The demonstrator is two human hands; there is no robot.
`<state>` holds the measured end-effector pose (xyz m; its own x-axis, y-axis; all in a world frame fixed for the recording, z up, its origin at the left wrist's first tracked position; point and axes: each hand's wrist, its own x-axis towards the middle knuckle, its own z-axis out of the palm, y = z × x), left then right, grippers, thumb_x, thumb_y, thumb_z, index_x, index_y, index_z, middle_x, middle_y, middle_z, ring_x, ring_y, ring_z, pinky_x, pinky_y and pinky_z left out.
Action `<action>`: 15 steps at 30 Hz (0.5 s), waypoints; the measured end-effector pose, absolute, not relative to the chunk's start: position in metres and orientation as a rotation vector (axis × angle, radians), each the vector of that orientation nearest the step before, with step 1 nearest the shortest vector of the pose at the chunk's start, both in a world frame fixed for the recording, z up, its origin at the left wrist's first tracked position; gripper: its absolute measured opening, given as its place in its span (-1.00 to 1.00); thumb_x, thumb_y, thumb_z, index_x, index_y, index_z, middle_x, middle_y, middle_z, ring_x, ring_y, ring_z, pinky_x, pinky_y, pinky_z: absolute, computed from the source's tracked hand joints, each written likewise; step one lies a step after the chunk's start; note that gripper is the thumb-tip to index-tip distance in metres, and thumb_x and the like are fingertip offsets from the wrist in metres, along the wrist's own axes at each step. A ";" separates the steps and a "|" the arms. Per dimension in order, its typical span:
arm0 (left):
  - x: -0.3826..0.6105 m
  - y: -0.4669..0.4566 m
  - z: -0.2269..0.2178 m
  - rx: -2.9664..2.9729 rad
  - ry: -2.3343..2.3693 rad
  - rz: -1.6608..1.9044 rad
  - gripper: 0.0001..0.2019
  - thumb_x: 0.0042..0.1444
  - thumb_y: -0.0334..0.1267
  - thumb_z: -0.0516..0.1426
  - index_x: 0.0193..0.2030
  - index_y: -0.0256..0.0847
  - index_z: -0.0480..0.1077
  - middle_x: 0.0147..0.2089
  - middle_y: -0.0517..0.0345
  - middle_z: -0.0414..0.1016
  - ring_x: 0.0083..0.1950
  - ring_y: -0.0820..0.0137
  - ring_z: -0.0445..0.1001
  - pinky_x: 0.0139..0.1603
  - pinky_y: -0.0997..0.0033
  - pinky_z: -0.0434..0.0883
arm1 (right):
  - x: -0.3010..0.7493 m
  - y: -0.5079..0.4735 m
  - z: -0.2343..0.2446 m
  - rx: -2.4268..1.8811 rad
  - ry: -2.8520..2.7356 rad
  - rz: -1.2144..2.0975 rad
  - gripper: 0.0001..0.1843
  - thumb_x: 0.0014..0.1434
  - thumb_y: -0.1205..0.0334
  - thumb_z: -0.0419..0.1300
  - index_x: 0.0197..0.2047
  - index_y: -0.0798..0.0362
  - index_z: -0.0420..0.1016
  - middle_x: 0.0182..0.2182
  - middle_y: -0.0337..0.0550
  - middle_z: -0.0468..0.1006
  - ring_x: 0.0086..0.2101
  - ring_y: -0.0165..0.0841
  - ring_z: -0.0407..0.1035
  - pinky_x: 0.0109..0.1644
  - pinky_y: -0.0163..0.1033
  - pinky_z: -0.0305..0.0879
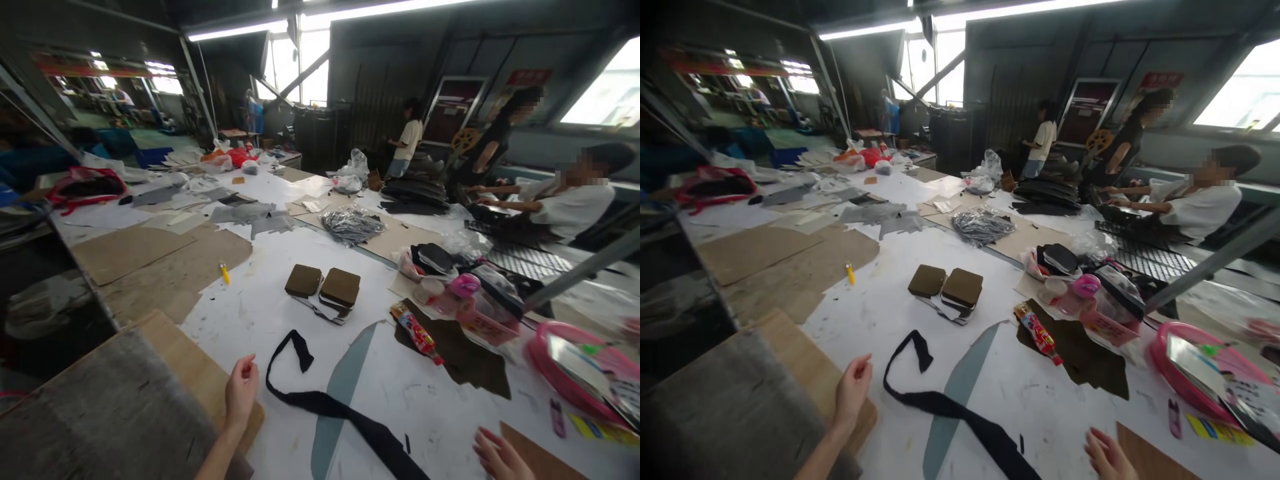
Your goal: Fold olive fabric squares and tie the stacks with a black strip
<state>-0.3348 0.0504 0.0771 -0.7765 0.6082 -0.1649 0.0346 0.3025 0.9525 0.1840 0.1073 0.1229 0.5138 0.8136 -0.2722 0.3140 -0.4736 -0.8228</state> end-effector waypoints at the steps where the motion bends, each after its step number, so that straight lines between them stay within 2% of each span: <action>1: -0.335 0.059 0.079 0.651 2.061 1.503 -0.73 -0.08 -0.14 0.25 -0.20 -0.12 0.44 -0.29 0.12 0.50 -0.26 0.24 0.47 -0.30 0.30 0.43 | 0.164 0.126 0.116 -1.983 -0.934 1.051 -0.52 -0.09 -0.22 0.31 -0.26 -0.02 0.49 -0.37 -0.01 0.58 -0.23 -0.04 0.52 -0.08 0.06 0.46; 3: -0.330 0.080 0.084 0.714 1.945 1.467 -0.66 -0.07 -0.03 0.27 -0.17 -0.15 0.47 -0.23 0.05 0.54 -0.21 0.24 0.48 -0.24 0.28 0.44 | 0.120 0.163 0.107 -1.885 -0.916 1.378 -0.43 -0.21 -0.22 0.36 -0.23 0.02 0.49 -0.26 0.05 0.60 -0.17 -0.01 0.52 -0.05 0.05 0.46; 5: -0.319 0.104 0.088 0.686 1.775 1.410 -0.54 -0.08 0.08 0.27 -0.13 -0.22 0.48 -0.22 0.02 0.54 -0.21 0.27 0.49 -0.20 0.30 0.44 | 0.074 0.199 0.106 -1.787 -0.916 1.539 -0.40 -0.16 -0.21 0.36 -0.16 0.05 0.47 -0.17 0.09 0.59 -0.15 -0.07 0.52 0.00 0.00 0.45; 7: -0.307 0.129 0.091 0.627 1.621 1.363 -0.43 -0.14 0.16 0.29 -0.11 -0.28 0.48 -0.19 -0.02 0.54 -0.17 0.27 0.49 -0.16 0.30 0.43 | 0.030 0.232 0.108 -1.713 -0.933 1.659 -0.44 -0.06 -0.16 0.34 -0.12 0.07 0.46 -0.10 0.09 0.57 -0.13 -0.14 0.52 0.02 -0.05 0.43; 10: -0.292 0.165 0.092 0.508 1.482 1.349 -0.35 -0.23 0.16 0.35 -0.10 -0.31 0.47 -0.14 -0.05 0.52 -0.10 0.26 0.47 -0.09 0.29 0.40 | -0.017 0.273 0.109 -1.686 -0.863 1.747 -0.53 0.08 -0.09 0.29 -0.11 0.10 0.43 -0.05 0.10 0.53 -0.14 -0.22 0.52 0.04 -0.10 0.42; 12: -0.286 0.188 0.091 0.459 1.440 1.354 -0.39 -0.26 0.15 0.37 -0.18 -0.31 0.47 -0.17 -0.01 0.50 -0.11 0.30 0.45 -0.06 0.32 0.38 | -0.036 0.295 0.106 -1.673 -0.792 1.785 -0.51 0.13 -0.11 0.25 -0.06 0.10 0.40 -0.05 0.13 0.52 -0.16 -0.23 0.52 0.03 -0.12 0.42; 15: -0.283 0.224 0.084 0.416 1.424 1.340 -0.42 -0.27 0.23 0.34 -0.36 -0.28 0.42 -0.33 0.11 0.45 -0.23 0.40 0.42 -0.13 0.40 0.37 | -0.051 0.322 0.095 -1.654 -0.729 1.824 -0.46 0.18 -0.19 0.16 -0.01 0.11 0.37 -0.10 0.13 0.52 -0.18 -0.26 0.52 -0.01 -0.19 0.43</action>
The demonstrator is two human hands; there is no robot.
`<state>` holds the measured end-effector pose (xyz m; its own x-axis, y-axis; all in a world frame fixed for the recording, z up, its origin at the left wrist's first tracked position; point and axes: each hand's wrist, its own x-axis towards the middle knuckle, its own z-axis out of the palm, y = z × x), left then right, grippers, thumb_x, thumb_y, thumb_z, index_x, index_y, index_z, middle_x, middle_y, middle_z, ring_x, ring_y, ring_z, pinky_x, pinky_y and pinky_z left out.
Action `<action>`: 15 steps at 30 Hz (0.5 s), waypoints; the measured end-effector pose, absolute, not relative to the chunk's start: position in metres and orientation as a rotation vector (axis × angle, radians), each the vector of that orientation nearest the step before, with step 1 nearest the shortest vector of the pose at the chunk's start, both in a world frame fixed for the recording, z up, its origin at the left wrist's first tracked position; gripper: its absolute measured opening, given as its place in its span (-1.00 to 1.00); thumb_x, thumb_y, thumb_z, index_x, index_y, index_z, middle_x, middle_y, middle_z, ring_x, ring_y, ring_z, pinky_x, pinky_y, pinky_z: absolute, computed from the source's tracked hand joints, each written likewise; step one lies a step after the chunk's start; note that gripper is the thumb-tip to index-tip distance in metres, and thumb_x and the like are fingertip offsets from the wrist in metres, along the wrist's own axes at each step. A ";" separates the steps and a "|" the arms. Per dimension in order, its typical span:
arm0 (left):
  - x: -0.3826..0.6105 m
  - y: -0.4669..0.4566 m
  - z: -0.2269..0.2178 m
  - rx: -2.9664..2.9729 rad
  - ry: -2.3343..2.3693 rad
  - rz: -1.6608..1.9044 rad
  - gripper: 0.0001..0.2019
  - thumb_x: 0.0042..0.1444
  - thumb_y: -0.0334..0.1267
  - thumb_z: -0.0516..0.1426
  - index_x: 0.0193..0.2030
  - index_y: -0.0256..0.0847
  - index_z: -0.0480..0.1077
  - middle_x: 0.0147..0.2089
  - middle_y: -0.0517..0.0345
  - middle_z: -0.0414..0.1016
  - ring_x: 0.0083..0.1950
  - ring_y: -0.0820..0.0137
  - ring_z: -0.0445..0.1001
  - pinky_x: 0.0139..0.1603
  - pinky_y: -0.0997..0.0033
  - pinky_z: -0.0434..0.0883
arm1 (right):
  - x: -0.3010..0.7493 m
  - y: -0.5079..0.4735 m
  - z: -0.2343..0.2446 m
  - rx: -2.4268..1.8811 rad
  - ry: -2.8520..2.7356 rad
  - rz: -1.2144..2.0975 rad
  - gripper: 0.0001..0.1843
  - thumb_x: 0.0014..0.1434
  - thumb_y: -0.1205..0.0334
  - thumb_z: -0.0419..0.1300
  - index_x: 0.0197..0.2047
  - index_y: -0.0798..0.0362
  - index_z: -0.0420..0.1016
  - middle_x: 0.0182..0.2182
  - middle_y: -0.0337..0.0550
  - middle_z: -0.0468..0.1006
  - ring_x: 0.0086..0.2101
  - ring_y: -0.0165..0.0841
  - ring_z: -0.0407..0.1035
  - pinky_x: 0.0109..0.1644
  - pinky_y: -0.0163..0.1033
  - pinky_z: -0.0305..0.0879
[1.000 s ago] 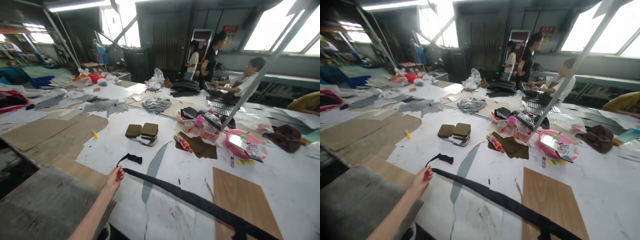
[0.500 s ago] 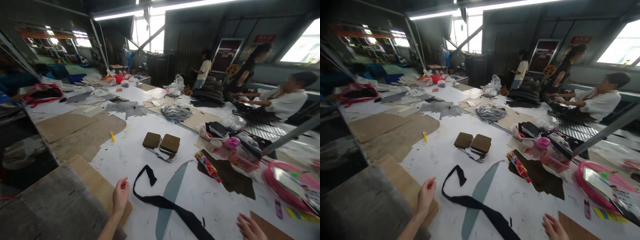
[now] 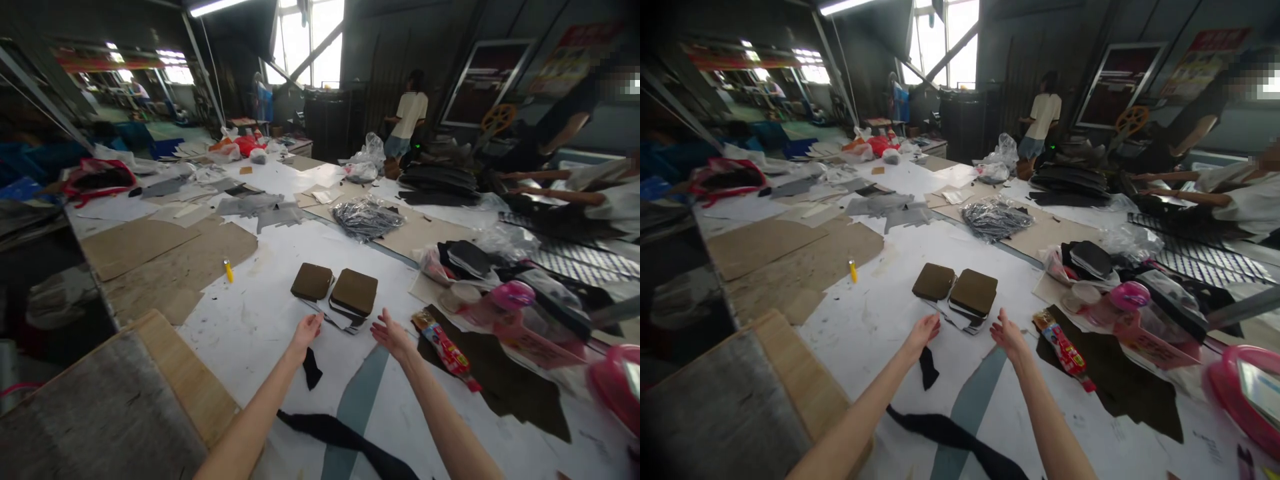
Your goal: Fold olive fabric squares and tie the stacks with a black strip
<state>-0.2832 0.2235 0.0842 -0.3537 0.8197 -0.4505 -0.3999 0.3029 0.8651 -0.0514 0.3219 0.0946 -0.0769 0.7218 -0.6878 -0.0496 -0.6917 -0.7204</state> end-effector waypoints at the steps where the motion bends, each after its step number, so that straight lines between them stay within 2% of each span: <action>1: -0.283 0.234 0.080 0.389 1.425 1.326 -0.41 -0.28 0.28 0.31 -0.40 -0.28 0.40 -0.37 0.15 0.42 -0.28 0.43 0.40 -0.17 0.41 0.36 | -0.055 0.329 0.090 -1.655 -0.709 1.831 -0.46 0.20 -0.21 0.13 -0.01 0.10 0.37 -0.13 0.10 0.53 -0.20 -0.28 0.52 -0.03 -0.22 0.44; 8: -0.280 0.273 0.055 0.224 1.569 1.234 -0.35 -0.28 0.42 0.20 -0.48 -0.22 0.28 -0.50 0.25 0.30 -0.45 0.50 0.30 -0.35 0.45 0.33 | -0.081 0.352 0.070 -1.650 -0.656 1.893 -0.48 0.19 -0.30 0.07 -0.22 0.03 0.38 -0.52 -0.21 0.46 -0.50 -0.40 0.41 -0.32 -0.31 0.43; 12: -0.278 0.281 0.052 0.206 1.631 1.187 -0.36 -0.25 0.43 0.19 -0.52 -0.21 0.26 -0.53 0.23 0.29 -0.47 0.48 0.29 -0.42 0.45 0.30 | -0.083 0.360 0.067 -1.685 -0.661 1.914 -0.46 0.16 -0.34 0.07 -0.29 0.02 0.34 -0.59 -0.27 0.40 -0.57 -0.42 0.33 -0.43 -0.33 0.38; 15: -0.275 0.287 0.051 0.199 1.635 1.149 -0.35 -0.19 0.45 0.14 -0.43 -0.22 0.33 -0.45 0.16 0.38 -0.42 0.43 0.34 -0.43 0.44 0.31 | -0.078 0.365 0.067 -1.724 -0.659 1.938 -0.45 0.16 -0.36 0.05 -0.32 0.02 0.32 -0.62 -0.28 0.37 -0.58 -0.42 0.32 -0.46 -0.33 0.35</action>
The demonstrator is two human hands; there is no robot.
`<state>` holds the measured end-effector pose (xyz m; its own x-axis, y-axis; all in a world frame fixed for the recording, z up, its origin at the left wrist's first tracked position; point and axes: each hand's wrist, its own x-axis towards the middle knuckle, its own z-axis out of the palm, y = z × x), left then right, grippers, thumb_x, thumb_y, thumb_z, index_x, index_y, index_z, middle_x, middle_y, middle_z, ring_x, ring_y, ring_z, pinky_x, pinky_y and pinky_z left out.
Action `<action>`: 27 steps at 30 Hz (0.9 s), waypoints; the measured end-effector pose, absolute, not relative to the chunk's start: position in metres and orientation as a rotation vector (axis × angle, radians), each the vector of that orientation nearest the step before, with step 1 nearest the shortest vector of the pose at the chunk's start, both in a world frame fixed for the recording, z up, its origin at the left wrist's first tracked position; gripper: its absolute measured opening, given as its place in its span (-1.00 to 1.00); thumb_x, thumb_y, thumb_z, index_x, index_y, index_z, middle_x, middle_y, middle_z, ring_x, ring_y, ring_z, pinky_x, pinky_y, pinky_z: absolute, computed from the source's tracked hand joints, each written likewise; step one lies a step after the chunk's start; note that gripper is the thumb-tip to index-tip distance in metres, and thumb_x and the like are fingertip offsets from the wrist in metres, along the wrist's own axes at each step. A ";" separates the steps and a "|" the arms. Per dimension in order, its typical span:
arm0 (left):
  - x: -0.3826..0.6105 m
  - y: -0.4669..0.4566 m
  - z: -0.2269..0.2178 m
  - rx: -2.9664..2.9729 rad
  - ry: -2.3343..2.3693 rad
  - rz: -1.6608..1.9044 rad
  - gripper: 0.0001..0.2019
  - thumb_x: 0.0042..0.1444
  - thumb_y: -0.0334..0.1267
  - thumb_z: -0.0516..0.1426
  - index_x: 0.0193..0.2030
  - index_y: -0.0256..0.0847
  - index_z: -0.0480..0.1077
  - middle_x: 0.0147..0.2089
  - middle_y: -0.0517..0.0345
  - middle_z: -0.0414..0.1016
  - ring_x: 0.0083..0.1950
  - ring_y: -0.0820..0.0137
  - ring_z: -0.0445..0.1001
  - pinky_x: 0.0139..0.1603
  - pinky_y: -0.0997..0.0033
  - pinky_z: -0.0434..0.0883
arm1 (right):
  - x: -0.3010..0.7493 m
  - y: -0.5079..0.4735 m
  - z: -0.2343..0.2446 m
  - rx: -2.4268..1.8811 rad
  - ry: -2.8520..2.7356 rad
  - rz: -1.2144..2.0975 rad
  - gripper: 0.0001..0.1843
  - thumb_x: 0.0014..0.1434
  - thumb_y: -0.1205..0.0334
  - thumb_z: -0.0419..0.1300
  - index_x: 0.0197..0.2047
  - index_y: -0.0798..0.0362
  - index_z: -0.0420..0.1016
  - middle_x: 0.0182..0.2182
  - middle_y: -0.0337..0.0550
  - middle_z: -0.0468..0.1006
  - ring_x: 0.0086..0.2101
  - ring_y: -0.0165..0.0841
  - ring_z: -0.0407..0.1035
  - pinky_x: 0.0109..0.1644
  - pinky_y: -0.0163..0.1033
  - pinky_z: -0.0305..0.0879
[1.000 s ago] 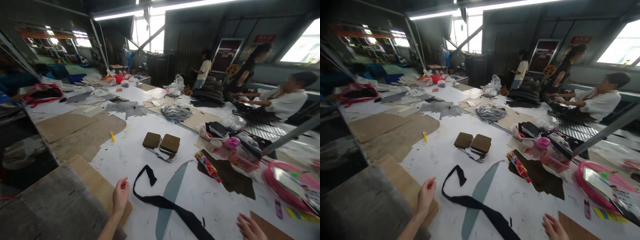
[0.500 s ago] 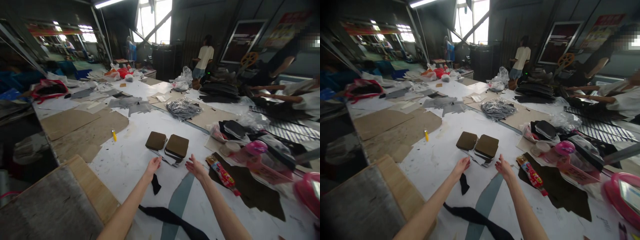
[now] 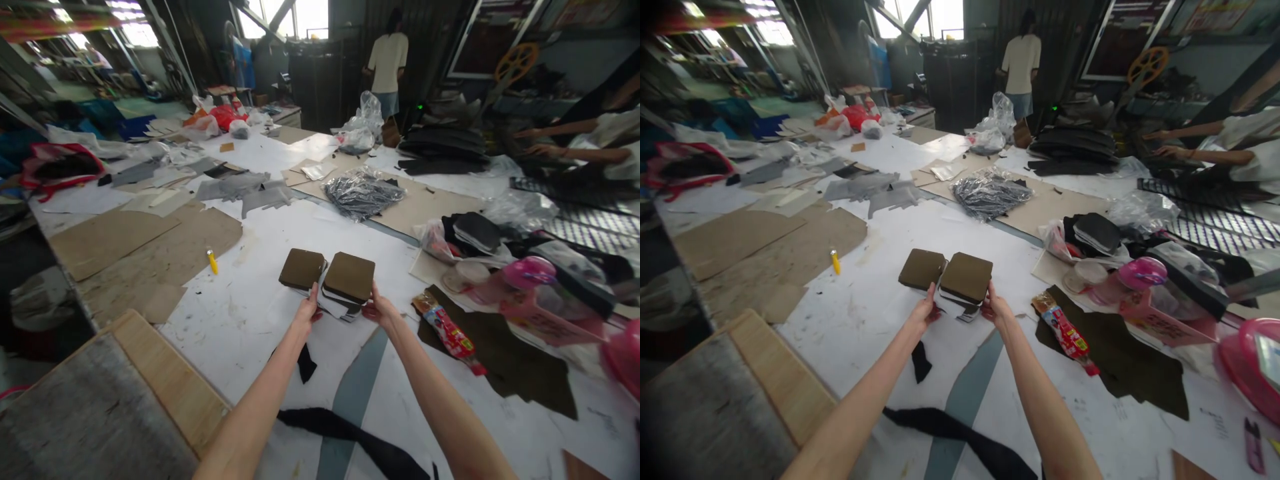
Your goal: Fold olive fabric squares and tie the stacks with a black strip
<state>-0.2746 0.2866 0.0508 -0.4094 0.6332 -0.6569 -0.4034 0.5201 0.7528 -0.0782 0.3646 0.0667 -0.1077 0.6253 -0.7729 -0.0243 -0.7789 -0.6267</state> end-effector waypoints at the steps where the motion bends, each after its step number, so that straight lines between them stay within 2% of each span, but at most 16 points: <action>1: -0.273 0.288 0.050 0.200 1.635 1.136 -0.34 -0.17 0.45 0.12 -0.38 -0.22 0.36 -0.42 0.13 0.42 -0.39 0.42 0.36 -0.43 0.44 0.32 | -0.077 0.366 0.067 -1.732 -0.658 1.951 -0.45 0.16 -0.36 0.05 -0.33 0.02 0.31 -0.62 -0.29 0.36 -0.58 -0.43 0.31 -0.46 -0.33 0.35; 8: -0.269 0.294 0.052 0.249 1.731 1.037 -0.38 -0.02 0.35 0.11 -0.23 -0.27 0.45 -0.27 -0.03 0.53 -0.26 0.28 0.45 -0.38 0.37 0.37 | -0.071 0.374 0.068 -1.752 -0.644 2.082 -0.46 0.21 -0.33 0.01 -0.40 0.02 0.26 -0.61 -0.27 0.37 -0.57 -0.43 0.32 -0.39 -0.27 0.37; 13: -0.265 0.294 0.053 0.356 1.764 1.073 -0.46 0.08 0.22 0.13 0.00 -0.18 0.45 -0.08 -0.04 0.55 -0.03 0.18 0.47 -0.15 0.28 0.44 | -0.066 0.379 0.063 -1.734 -0.644 2.126 -0.50 0.25 -0.27 0.02 -0.33 0.04 0.31 -0.57 -0.24 0.41 -0.55 -0.40 0.34 -0.35 -0.23 0.39; 16: -0.268 0.295 0.050 0.410 1.729 1.098 -0.46 0.07 0.21 0.15 0.03 -0.15 0.46 -0.06 -0.01 0.56 0.02 0.19 0.47 -0.04 0.28 0.44 | -0.062 0.381 0.062 -1.685 -0.654 2.142 -0.57 0.26 -0.20 0.05 -0.25 0.04 0.34 -0.53 -0.21 0.44 -0.53 -0.38 0.37 -0.34 -0.22 0.39; 20: -0.275 0.299 0.049 0.372 1.698 1.051 -0.40 -0.01 0.30 0.15 -0.07 -0.20 0.49 -0.17 -0.04 0.58 -0.08 0.17 0.50 -0.15 0.25 0.46 | -0.059 0.381 0.071 -1.534 -0.669 2.126 -0.68 0.28 -0.10 0.07 -0.09 -0.05 0.36 -0.44 -0.24 0.47 -0.49 -0.41 0.39 -0.28 -0.24 0.40; 24: -0.276 0.305 0.050 0.290 1.658 1.002 -0.37 -0.09 0.34 0.18 -0.20 -0.25 0.50 -0.34 -0.02 0.55 -0.23 0.18 0.51 -0.31 0.29 0.44 | -0.062 0.381 0.081 -1.431 -0.677 2.073 -0.49 0.27 -0.29 -0.11 0.00 -0.12 0.33 -0.32 -0.19 0.51 -0.41 -0.39 0.41 -0.27 -0.24 0.40; 27: -0.274 0.306 0.052 0.259 1.610 1.033 -0.43 -0.09 0.28 0.22 -0.18 -0.20 0.50 -0.31 0.01 0.57 -0.22 0.23 0.51 -0.34 0.35 0.43 | -0.066 0.383 0.083 -1.425 -0.746 2.064 -0.55 0.19 -0.28 0.08 -0.08 -0.12 0.41 -0.32 -0.19 0.54 -0.40 -0.37 0.39 -0.29 -0.24 0.39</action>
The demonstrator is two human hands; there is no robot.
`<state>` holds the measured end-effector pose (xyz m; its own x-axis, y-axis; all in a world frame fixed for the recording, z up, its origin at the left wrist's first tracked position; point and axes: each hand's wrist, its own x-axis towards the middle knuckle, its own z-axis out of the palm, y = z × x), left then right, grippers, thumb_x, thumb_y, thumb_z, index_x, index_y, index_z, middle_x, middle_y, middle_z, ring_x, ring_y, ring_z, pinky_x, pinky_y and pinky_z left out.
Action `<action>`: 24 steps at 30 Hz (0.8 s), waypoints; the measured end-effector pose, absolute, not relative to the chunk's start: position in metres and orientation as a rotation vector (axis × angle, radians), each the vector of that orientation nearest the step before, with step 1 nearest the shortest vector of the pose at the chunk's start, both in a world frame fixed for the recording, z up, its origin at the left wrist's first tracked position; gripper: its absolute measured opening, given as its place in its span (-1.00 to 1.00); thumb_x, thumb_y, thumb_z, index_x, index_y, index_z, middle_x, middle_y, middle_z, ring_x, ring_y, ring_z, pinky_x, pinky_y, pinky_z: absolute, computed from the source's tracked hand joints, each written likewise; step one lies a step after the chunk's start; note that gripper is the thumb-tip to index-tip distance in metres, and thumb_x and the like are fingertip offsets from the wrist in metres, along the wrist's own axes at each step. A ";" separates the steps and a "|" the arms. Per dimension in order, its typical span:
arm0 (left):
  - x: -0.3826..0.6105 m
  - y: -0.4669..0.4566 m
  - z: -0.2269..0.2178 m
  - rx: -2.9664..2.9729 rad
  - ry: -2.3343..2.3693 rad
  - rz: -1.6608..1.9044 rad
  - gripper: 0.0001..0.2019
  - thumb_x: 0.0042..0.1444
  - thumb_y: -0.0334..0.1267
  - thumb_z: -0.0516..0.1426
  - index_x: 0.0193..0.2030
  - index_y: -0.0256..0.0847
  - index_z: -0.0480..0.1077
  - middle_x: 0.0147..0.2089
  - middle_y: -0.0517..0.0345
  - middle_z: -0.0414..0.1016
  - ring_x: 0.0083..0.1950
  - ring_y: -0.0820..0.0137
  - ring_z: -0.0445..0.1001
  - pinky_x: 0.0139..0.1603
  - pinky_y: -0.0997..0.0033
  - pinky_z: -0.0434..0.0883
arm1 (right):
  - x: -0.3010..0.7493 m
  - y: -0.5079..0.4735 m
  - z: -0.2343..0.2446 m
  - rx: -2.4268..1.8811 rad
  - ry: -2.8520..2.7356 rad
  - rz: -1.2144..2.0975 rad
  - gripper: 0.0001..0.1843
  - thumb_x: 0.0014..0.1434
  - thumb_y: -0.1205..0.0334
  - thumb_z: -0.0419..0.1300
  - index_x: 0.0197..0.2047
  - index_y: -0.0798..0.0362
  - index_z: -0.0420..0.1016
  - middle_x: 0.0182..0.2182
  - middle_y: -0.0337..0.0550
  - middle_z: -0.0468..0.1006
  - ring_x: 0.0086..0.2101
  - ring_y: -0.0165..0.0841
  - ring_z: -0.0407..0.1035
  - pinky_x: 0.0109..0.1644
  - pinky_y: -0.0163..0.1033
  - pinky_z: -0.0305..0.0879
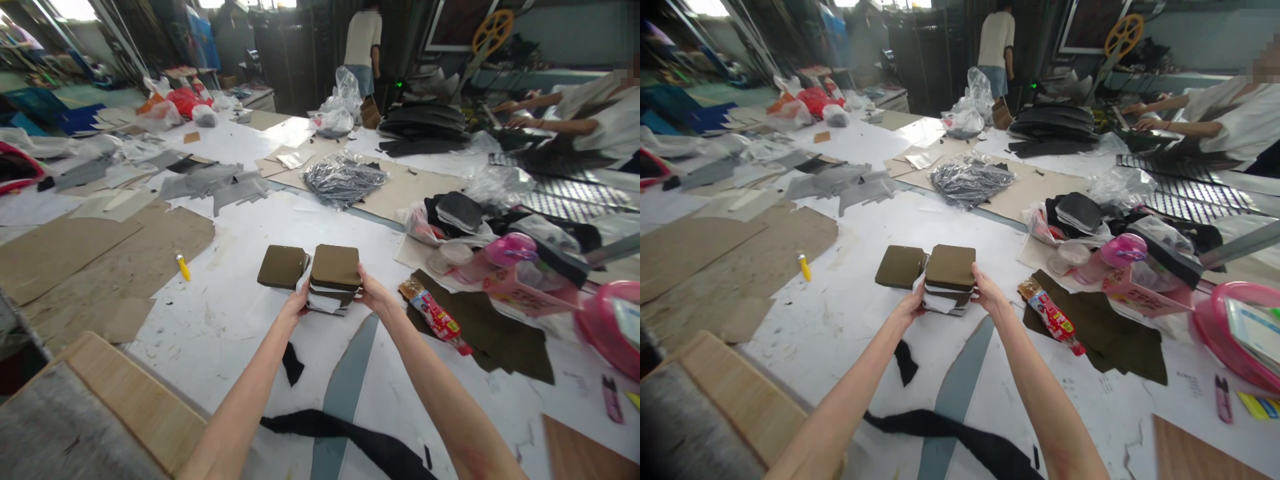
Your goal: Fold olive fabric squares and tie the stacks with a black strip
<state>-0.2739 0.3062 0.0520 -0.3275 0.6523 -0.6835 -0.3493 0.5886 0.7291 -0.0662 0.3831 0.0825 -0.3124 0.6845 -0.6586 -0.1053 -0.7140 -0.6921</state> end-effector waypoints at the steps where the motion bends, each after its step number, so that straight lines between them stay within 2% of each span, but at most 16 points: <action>1: -0.273 0.306 0.052 0.249 1.591 1.049 -0.46 -0.09 0.25 0.24 -0.17 -0.19 0.50 -0.28 0.02 0.57 -0.21 0.23 0.51 -0.33 0.36 0.43 | -0.067 0.384 0.082 -1.429 -0.763 2.068 -0.61 0.16 -0.21 0.16 -0.11 -0.12 0.43 -0.33 -0.21 0.54 -0.40 -0.36 0.39 -0.29 -0.24 0.39; 5: -0.268 0.302 0.053 0.196 1.463 1.111 -0.50 -0.08 0.17 0.28 -0.12 -0.17 0.49 -0.16 -0.01 0.58 -0.16 0.22 0.53 -0.28 0.32 0.47 | -0.064 0.385 0.079 -1.401 -0.798 2.095 -0.67 0.08 -0.04 0.29 -0.11 -0.13 0.44 -0.35 -0.24 0.55 -0.36 -0.35 0.39 -0.28 -0.24 0.41; 12: -0.264 0.294 0.050 0.119 1.337 1.165 -0.51 -0.01 0.10 0.27 -0.02 -0.16 0.46 -0.04 -0.04 0.56 -0.03 0.17 0.51 -0.22 0.29 0.51 | -0.061 0.372 0.084 -1.336 -0.889 2.072 -0.56 0.03 -0.05 0.31 -0.03 -0.13 0.43 -0.19 -0.22 0.54 -0.23 -0.34 0.39 -0.22 -0.23 0.43; 17: -0.262 0.274 0.055 0.077 1.222 1.235 -0.60 0.08 0.03 0.24 -0.03 -0.16 0.46 -0.03 0.02 0.56 0.06 0.16 0.48 -0.07 0.22 0.53 | -0.061 0.354 0.091 -1.394 -0.844 2.033 -0.54 0.01 -0.06 0.32 -0.01 -0.17 0.44 -0.09 -0.29 0.52 -0.10 -0.31 0.37 -0.02 -0.05 0.40; 20: -0.255 0.254 0.062 0.096 1.152 1.284 -0.61 0.12 0.03 0.21 -0.01 -0.15 0.45 -0.01 0.07 0.56 0.13 0.16 0.45 0.01 0.14 0.52 | -0.052 0.334 0.104 -1.329 -0.975 1.988 -0.49 0.05 -0.10 0.29 0.07 -0.21 0.40 -0.04 -0.33 0.50 -0.02 -0.26 0.34 0.06 0.07 0.33; 24: -0.235 0.214 0.081 0.082 1.100 1.272 -0.66 0.14 -0.01 0.20 -0.03 -0.14 0.46 -0.04 0.12 0.57 0.17 0.18 0.42 0.04 0.11 0.51 | -0.029 0.289 0.135 -1.328 -1.012 1.970 -0.47 0.11 -0.10 0.24 0.15 -0.25 0.35 -0.03 -0.34 0.51 0.01 -0.23 0.35 0.08 0.04 0.32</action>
